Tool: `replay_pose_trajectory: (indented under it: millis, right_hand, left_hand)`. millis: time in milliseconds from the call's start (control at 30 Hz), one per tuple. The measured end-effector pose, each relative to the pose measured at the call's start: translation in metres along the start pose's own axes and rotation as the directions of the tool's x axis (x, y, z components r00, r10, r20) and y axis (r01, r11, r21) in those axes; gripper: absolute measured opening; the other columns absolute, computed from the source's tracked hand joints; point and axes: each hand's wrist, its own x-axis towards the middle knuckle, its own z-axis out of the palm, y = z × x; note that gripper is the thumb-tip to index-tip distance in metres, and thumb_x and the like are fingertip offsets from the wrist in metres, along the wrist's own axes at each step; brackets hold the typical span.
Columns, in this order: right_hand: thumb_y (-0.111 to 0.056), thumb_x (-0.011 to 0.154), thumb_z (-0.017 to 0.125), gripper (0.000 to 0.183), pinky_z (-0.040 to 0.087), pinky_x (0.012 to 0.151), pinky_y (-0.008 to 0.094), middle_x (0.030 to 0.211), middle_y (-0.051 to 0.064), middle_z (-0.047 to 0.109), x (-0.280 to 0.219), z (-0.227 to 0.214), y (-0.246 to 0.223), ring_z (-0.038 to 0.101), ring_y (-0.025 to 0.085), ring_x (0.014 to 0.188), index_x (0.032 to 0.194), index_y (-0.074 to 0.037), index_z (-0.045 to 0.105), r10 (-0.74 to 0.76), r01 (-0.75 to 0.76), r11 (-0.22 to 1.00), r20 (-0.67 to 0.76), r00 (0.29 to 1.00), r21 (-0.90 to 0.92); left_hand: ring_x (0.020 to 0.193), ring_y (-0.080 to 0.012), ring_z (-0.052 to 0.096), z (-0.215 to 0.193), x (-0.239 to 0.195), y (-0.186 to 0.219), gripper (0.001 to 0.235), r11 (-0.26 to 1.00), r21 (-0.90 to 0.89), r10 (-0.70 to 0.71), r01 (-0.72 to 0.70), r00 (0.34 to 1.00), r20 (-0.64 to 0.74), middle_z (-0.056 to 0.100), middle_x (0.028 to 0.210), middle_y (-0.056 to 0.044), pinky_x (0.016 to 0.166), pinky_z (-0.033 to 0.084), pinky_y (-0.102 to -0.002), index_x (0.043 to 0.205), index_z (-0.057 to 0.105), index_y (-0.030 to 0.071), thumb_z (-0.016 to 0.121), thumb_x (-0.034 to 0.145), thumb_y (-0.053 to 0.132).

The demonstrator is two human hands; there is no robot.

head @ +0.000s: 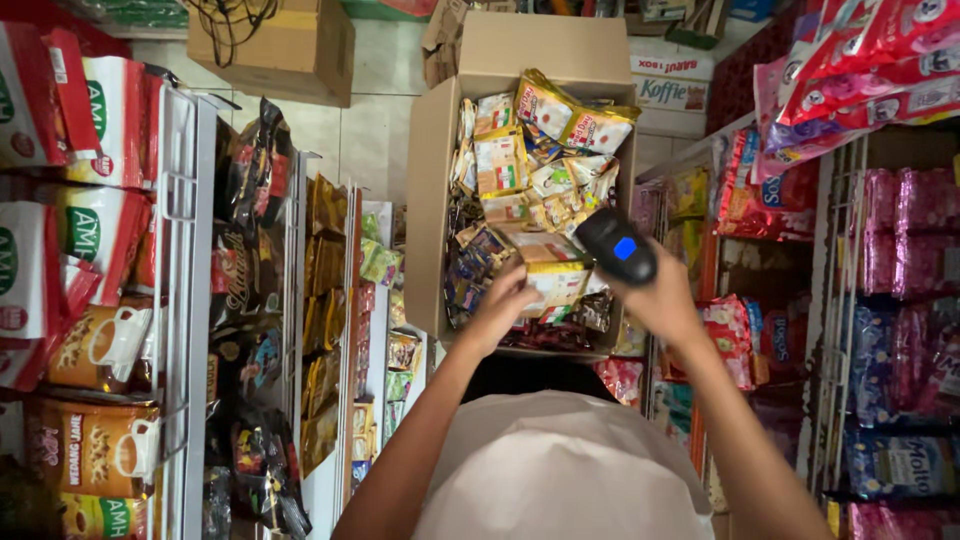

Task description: The person scans sachets of drink mix from a cardboard box using a handheld barcode scanner and then stacks the sachets onto a shelf in a store.

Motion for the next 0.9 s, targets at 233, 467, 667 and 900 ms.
replay_pose_trajectory:
  millis: [233,467,667,900]
  right_hand:
    - [-0.022,0.087,0.075,0.04,0.059,0.074,0.032,0.107,0.009,0.073,0.037,0.045,0.037,0.071,0.017,0.088,0.122,-0.006,0.066,0.47,-0.51,0.47,0.285,0.836,0.72]
    - [-0.003,0.083,0.083,0.035,0.053,0.071,0.031,0.092,0.002,0.063,0.032,0.061,0.033,0.063,0.014,0.08,0.108,-0.006,0.059,0.24,-0.342,0.457,0.257,0.936,0.821]
    - [-0.006,0.08,0.083,0.033,0.052,0.073,0.03,0.092,-0.002,0.064,0.019,0.051,0.018,0.062,0.011,0.083,0.107,-0.007,0.064,0.12,-0.148,0.782,0.087,0.989,0.606]
    - [-0.007,0.077,0.079,0.051,0.055,0.085,0.039,0.102,0.015,0.071,-0.001,0.001,-0.02,0.072,0.028,0.1,0.126,-0.006,0.065,-0.099,0.098,0.994,-0.004,0.995,-0.057]
  left_hand:
    - [0.158,-0.0245,0.023,0.008,-0.014,0.002,0.05,0.948,0.297,0.125,-0.117,0.992,-0.01,0.047,0.159,-0.017,0.12,0.027,-0.036,0.12,0.077,-0.008,0.065,0.103,0.038]
    - [0.108,-0.0166,0.069,-0.002,-0.009,0.016,0.049,0.978,-0.026,-0.211,0.209,0.973,-0.089,0.073,0.123,-0.016,0.099,0.05,-0.029,0.125,0.072,-0.006,0.066,0.097,0.035]
    - [0.108,-0.0168,0.069,-0.001,0.007,0.039,0.041,0.968,-0.228,-0.111,0.102,0.993,-0.028,0.071,0.122,-0.01,0.098,0.054,-0.035,0.13,0.061,-0.002,0.068,0.092,0.01]
    - [0.108,-0.0135,0.067,0.0,0.018,0.024,0.042,0.994,0.099,0.064,-0.054,0.993,-0.097,0.072,0.122,-0.009,0.097,0.053,-0.03,0.133,0.06,0.0,0.068,0.092,0.004]
